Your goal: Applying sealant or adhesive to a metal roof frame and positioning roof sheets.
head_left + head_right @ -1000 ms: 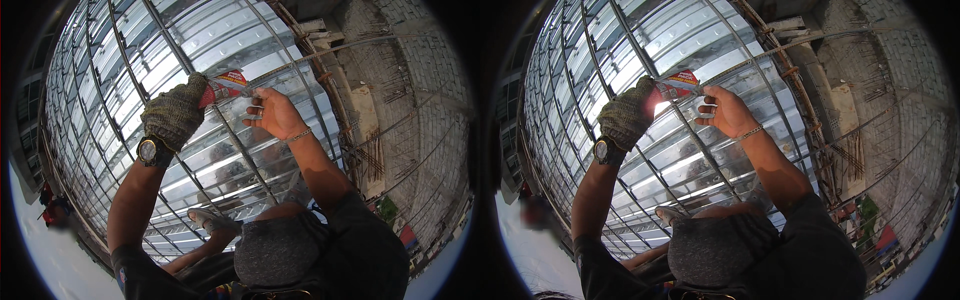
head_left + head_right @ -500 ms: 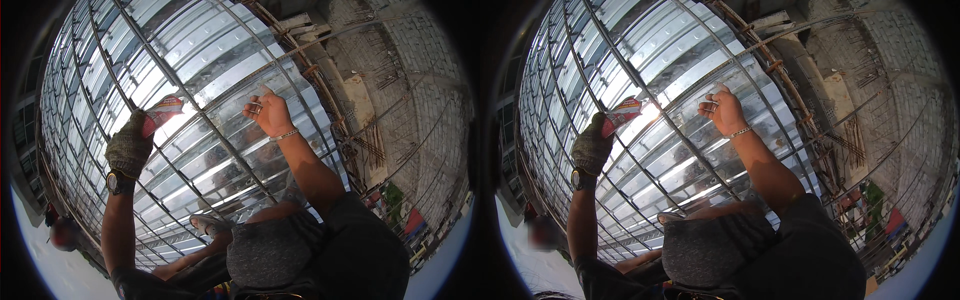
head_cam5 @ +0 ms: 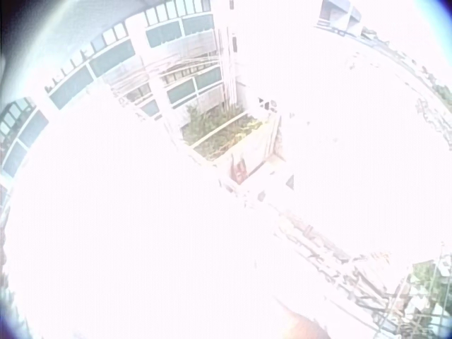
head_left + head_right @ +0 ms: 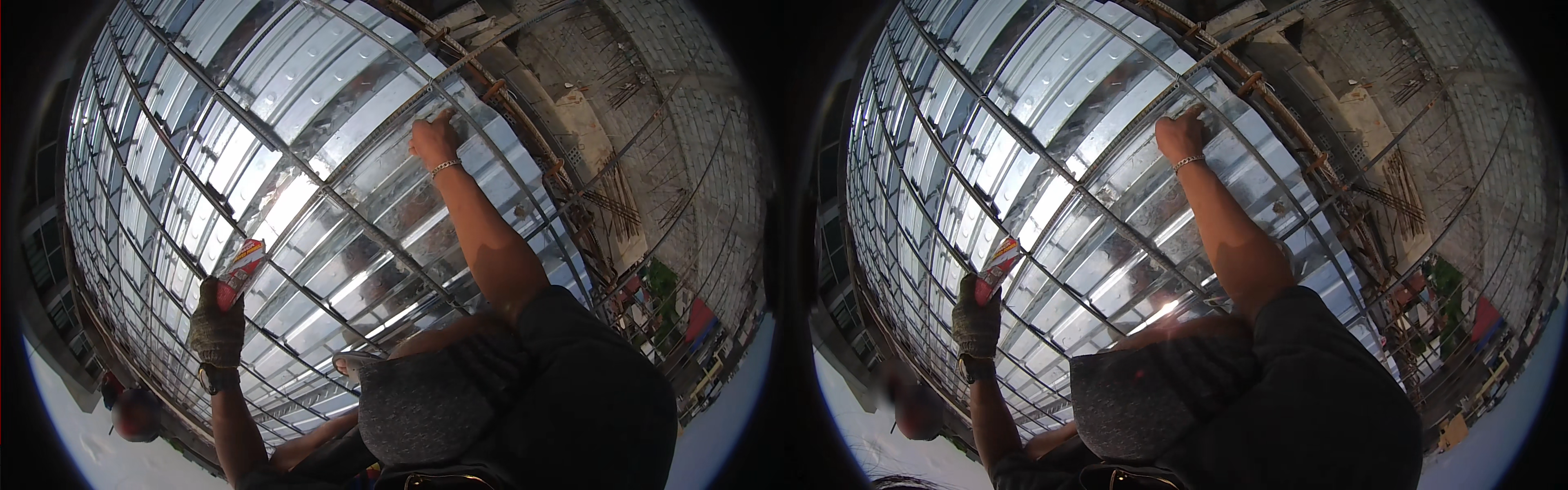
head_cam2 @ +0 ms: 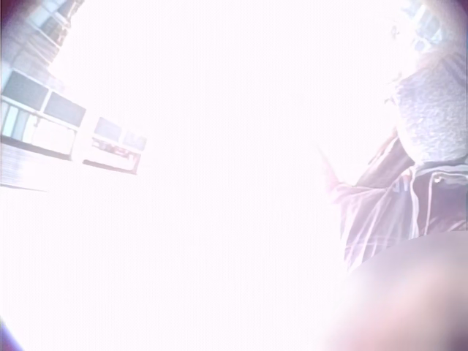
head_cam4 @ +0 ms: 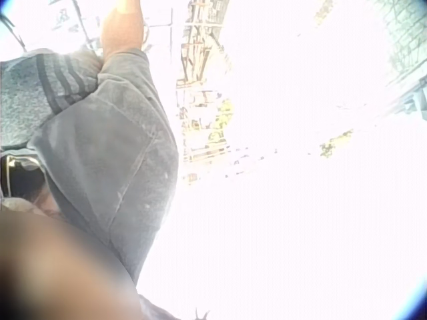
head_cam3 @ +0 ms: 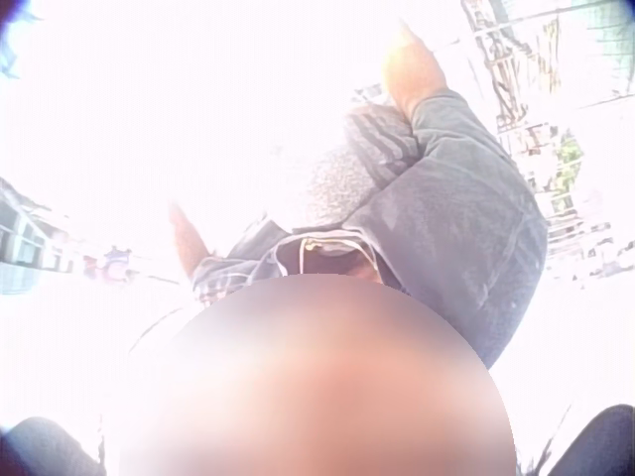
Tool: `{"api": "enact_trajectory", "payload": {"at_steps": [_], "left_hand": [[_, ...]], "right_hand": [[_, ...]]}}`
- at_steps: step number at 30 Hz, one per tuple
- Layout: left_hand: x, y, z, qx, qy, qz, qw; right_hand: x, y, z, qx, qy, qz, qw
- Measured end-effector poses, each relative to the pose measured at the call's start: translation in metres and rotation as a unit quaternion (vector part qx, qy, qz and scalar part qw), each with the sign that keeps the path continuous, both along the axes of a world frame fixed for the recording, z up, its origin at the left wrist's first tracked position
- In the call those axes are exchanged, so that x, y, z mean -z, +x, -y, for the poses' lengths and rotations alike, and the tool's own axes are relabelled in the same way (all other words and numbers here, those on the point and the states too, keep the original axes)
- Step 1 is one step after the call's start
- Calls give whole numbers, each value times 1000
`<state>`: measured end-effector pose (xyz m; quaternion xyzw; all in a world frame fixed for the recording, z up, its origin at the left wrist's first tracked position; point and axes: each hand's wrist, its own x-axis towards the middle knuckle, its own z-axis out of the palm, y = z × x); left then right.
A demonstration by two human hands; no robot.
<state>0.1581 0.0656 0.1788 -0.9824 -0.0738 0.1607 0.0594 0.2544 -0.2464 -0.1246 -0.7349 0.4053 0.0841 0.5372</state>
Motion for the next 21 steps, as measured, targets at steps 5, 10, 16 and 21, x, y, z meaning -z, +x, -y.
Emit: {"api": "enact_trajectory", "payload": {"at_steps": [5,10,16,21], "left_hand": [[-3,-5,-8,-25,-19,29,999],[-2,-5,-10,-25,-8,29,999],[-4,4,-1,-23,-36,33,999],[-3,6,-3,-9,-35,49,998]], "right_hand": [[-12,9,5,-44,-38,-53,997],[-39,11,5,-74,14,-87,993],[-16,-17,-6,-144,-222,109,958],[19,-11,5,37,64,83,994]]}}
